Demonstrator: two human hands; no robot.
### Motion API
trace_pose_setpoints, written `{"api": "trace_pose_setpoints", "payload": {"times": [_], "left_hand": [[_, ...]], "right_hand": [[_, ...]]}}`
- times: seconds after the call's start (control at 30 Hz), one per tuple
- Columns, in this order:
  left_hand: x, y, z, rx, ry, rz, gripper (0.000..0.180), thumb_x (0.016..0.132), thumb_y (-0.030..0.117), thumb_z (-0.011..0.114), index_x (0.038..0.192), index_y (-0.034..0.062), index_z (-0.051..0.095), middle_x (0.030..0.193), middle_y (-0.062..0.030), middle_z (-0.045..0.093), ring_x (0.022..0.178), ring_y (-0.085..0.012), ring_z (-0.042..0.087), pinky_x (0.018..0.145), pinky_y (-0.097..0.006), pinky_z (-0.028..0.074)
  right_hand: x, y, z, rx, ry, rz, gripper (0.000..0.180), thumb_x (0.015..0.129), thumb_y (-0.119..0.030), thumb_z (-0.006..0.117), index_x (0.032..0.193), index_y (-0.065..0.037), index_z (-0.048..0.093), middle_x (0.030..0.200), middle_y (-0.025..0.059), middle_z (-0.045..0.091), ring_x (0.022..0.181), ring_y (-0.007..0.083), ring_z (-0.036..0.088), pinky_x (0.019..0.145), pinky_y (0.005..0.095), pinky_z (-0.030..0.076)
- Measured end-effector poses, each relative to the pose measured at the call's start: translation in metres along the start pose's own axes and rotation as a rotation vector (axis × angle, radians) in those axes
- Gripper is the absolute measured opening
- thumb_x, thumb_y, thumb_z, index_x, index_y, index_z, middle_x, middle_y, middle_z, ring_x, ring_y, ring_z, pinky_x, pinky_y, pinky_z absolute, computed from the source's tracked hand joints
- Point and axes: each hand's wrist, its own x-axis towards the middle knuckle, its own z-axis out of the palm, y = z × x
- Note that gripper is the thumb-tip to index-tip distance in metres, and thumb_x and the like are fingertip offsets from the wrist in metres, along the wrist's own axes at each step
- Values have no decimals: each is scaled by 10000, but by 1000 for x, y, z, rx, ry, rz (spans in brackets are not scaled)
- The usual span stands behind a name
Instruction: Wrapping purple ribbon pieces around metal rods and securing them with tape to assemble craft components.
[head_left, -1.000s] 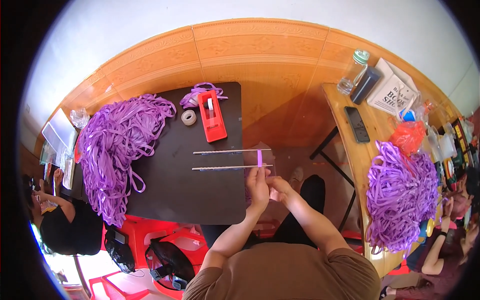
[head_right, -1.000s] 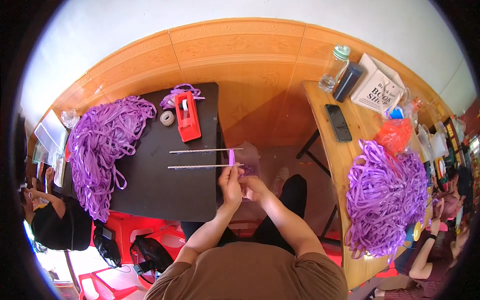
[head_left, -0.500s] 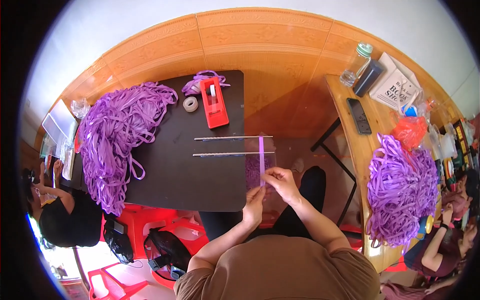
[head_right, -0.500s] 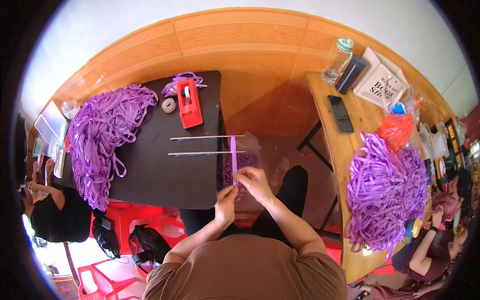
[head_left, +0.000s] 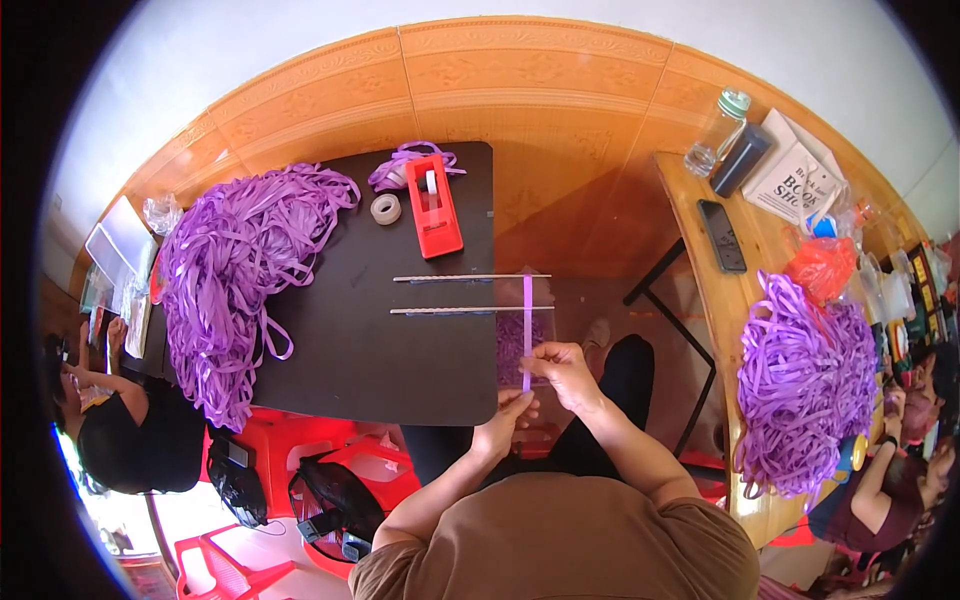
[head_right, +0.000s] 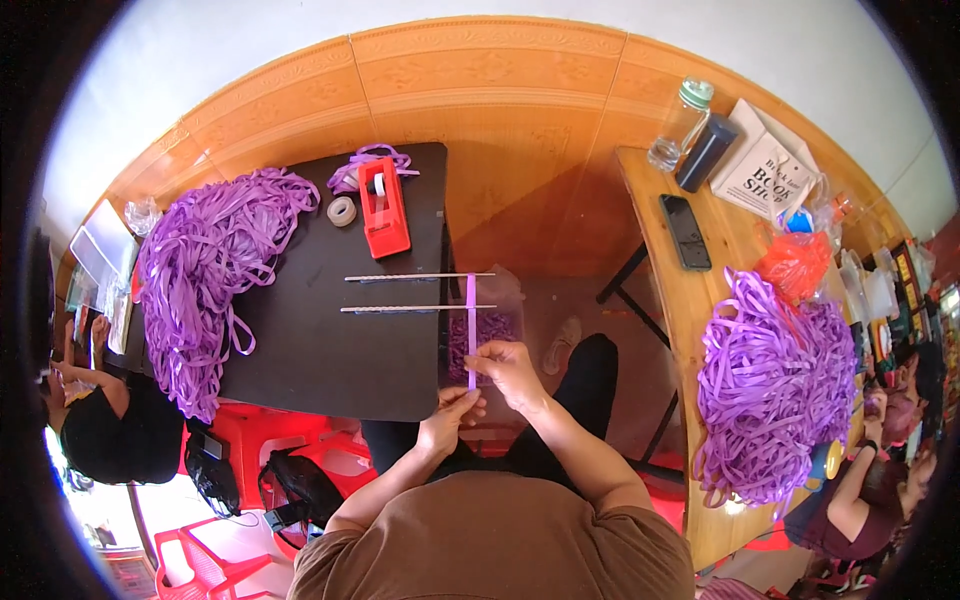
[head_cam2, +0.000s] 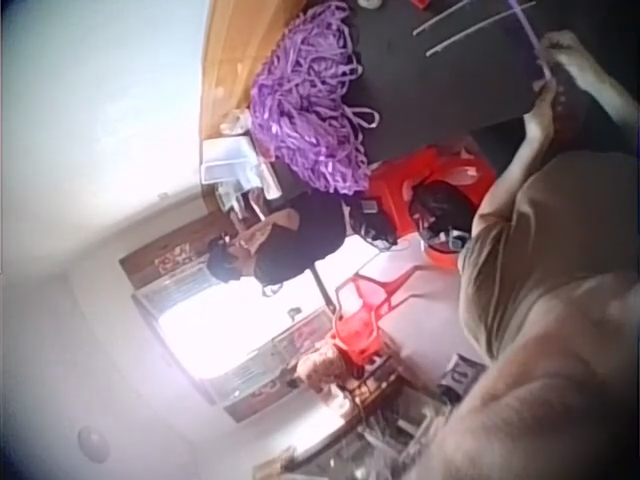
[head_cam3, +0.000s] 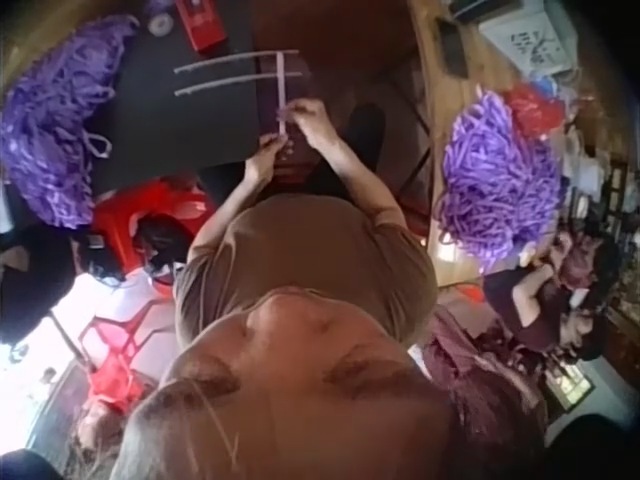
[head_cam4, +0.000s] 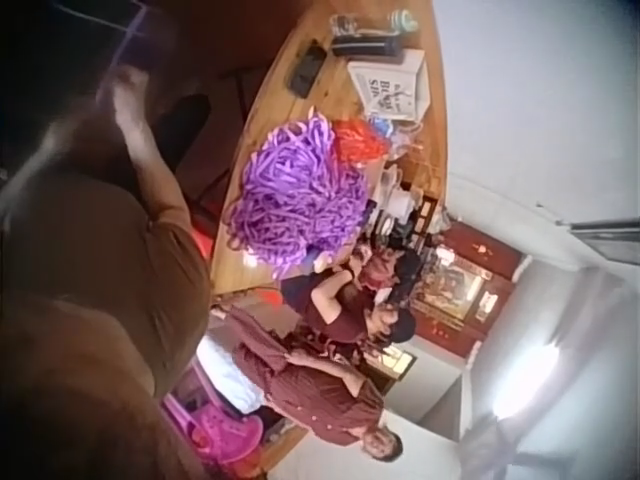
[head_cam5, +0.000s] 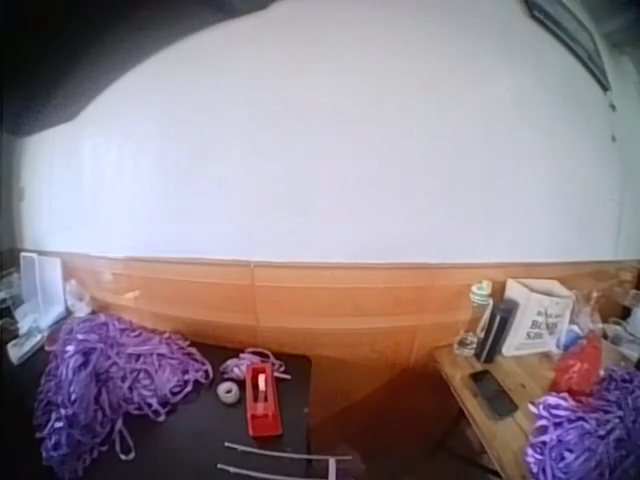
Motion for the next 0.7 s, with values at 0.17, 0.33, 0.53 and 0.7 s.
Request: {"api": "trace_pose_setpoints", "payload": {"times": [0.17, 0.33, 0.53, 0.7], "left_hand": [[-1, -6, -5, -14, -9, 78, 150, 896, 163, 637, 946, 23, 660, 811, -76, 680, 677, -127, 628, 597, -229, 467], [-11, 2, 1, -42, 10, 75, 117, 891, 136, 637, 906, 23, 657, 805, -79, 676, 682, -142, 625, 638, -241, 469], [-20, 8, 3, -126, -53, 120, 99, 900, 106, 621, 924, 11, 639, 820, -74, 658, 726, -131, 609, 675, -269, 528], [-19, 6, -1, -161, -183, 126, 117, 892, 93, 626, 974, 9, 631, 840, -69, 653, 748, -131, 618, 685, -285, 554]], "right_hand": [[-6, -8, 7, -379, 152, -392, 99, 776, 24, 667, 864, -19, 670, 796, 70, 642, 731, 155, 601, 654, 265, 456], [-11, -30, -2, -1417, 84, -1291, 340, 603, -87, 703, 942, -85, 676, 965, 53, 585, 788, 194, 575, 655, 319, 404], [-11, -31, 3, -1494, -68, -1541, 270, 662, -148, 689, 914, -52, 694, 969, 42, 579, 814, 164, 553, 621, 279, 408], [-15, -49, 12, -1510, -130, -1537, 262, 655, -117, 704, 900, -25, 690, 942, 52, 596, 818, 164, 561, 604, 267, 412]]}}
